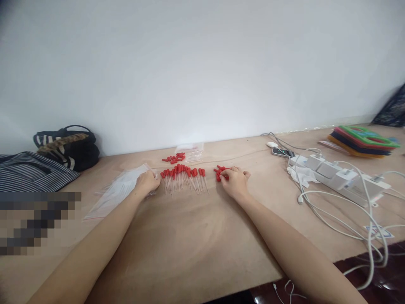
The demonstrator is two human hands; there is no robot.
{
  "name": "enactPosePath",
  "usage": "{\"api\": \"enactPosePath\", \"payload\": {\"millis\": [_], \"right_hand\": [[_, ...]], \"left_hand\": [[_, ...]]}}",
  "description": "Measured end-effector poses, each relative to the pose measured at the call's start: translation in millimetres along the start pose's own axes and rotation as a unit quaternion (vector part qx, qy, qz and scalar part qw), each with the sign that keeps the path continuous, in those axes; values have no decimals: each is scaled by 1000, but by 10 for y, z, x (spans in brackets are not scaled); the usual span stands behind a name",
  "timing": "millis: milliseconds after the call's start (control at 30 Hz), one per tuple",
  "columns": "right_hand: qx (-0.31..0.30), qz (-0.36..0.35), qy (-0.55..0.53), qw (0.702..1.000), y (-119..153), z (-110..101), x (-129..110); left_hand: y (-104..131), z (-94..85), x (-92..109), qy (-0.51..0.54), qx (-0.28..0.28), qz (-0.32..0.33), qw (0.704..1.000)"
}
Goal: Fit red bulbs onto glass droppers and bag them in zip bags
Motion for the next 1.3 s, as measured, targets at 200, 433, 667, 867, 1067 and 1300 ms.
{"api": "enactPosePath", "payload": {"millis": [200, 433, 667, 867, 1067, 1300], "right_hand": [[15, 17, 64, 998, -103, -13, 206], [3, -6, 70, 998, -126, 56, 164], [9, -1, 113, 994, -120, 104, 103], [-7, -8, 123, 992, -112, 189, 90], [18, -29, 163, 986, -92, 188, 51], [67, -87, 50, 993, 53, -43, -275]], "left_hand": [[-40, 41, 4, -22, -10, 5, 1000], [-58, 71, 34, -32, -26, -4, 999], [163, -281, 148, -5, 0, 50, 999], [892, -504, 478, 175, 43, 282, 942], [1430, -557, 581, 263, 155, 439, 845], [1553, -696, 579, 285, 212, 472, 807]]}}
Point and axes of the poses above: each hand's wrist, its own y-axis away from the middle knuckle, its own z-axis out of the palm, x = y × z, the point moved 9 cm from there along -y, towards the middle knuckle, and after that the axes turned 5 degrees about x, right-handed, at the moved point
